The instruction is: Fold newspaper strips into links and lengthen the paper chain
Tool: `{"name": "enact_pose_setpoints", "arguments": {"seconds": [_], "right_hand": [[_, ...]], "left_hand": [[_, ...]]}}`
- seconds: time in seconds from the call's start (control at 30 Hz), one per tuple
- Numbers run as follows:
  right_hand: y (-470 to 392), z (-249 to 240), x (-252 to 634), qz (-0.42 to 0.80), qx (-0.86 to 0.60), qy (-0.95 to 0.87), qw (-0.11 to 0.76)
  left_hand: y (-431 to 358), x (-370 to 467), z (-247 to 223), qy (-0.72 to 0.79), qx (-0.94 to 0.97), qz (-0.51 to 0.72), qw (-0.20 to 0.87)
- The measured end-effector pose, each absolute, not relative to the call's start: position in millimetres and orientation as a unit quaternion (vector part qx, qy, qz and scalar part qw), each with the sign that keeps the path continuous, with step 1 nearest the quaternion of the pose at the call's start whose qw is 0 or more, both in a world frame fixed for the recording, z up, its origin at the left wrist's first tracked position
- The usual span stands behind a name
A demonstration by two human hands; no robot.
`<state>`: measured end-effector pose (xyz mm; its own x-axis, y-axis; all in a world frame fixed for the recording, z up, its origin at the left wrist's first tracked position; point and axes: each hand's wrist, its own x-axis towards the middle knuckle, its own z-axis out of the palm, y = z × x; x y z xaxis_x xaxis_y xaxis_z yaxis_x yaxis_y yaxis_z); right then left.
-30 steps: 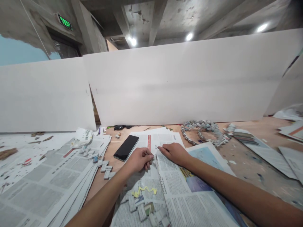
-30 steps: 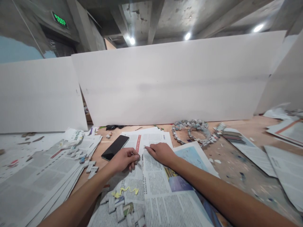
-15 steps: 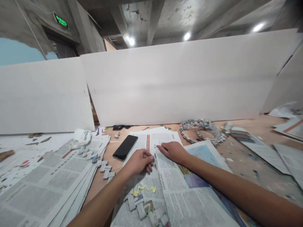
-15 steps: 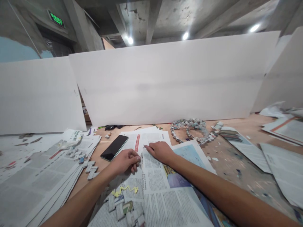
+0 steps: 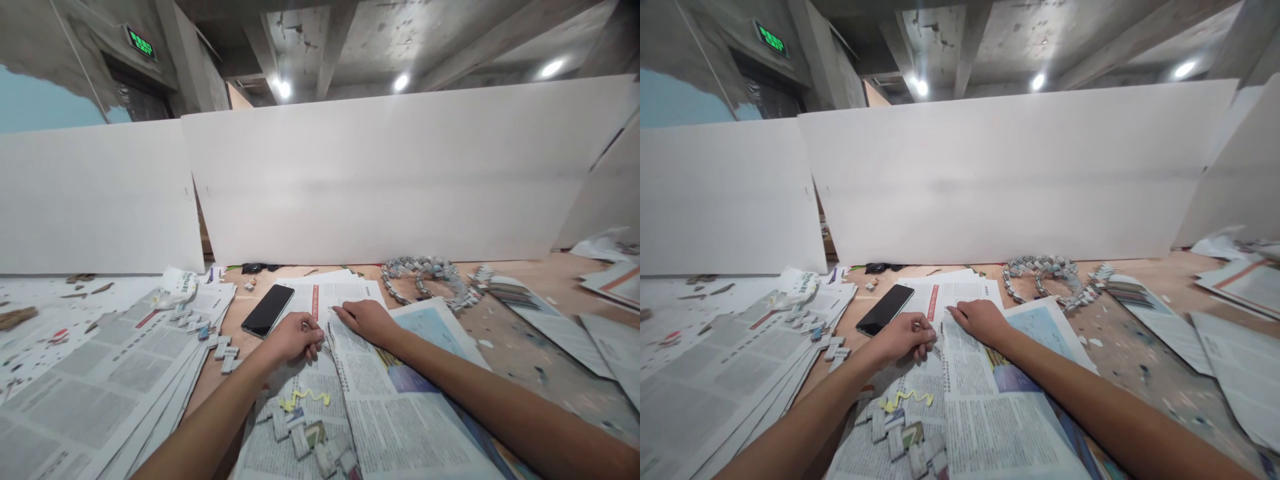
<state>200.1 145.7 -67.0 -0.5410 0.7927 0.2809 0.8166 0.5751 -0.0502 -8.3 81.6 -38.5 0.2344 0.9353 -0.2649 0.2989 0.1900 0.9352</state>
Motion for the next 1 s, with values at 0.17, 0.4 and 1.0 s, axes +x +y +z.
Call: {"name": "enact_pose_setpoints", "arguments": {"seconds": [0.17, 0.4, 1.0], "right_hand": [[144.8, -67.1, 200.1, -0.045, -0.458, -0.877, 0.135], [152.5, -67.6, 201.0, -0.045, -0.469, -0.872, 0.132], [159.8, -64.2, 203.3, -0.042, -0.470, -0.873, 0.126]], "left_hand": [[78.7, -11.9, -31.9, 0.537, 0.574, 0.286, 0.548], [82.8, -1.7, -49.1, 0.527, 0.569, 0.324, 0.542], [78.8, -4.2, -49.1, 0.522, 0.572, 0.300, 0.557]]}}
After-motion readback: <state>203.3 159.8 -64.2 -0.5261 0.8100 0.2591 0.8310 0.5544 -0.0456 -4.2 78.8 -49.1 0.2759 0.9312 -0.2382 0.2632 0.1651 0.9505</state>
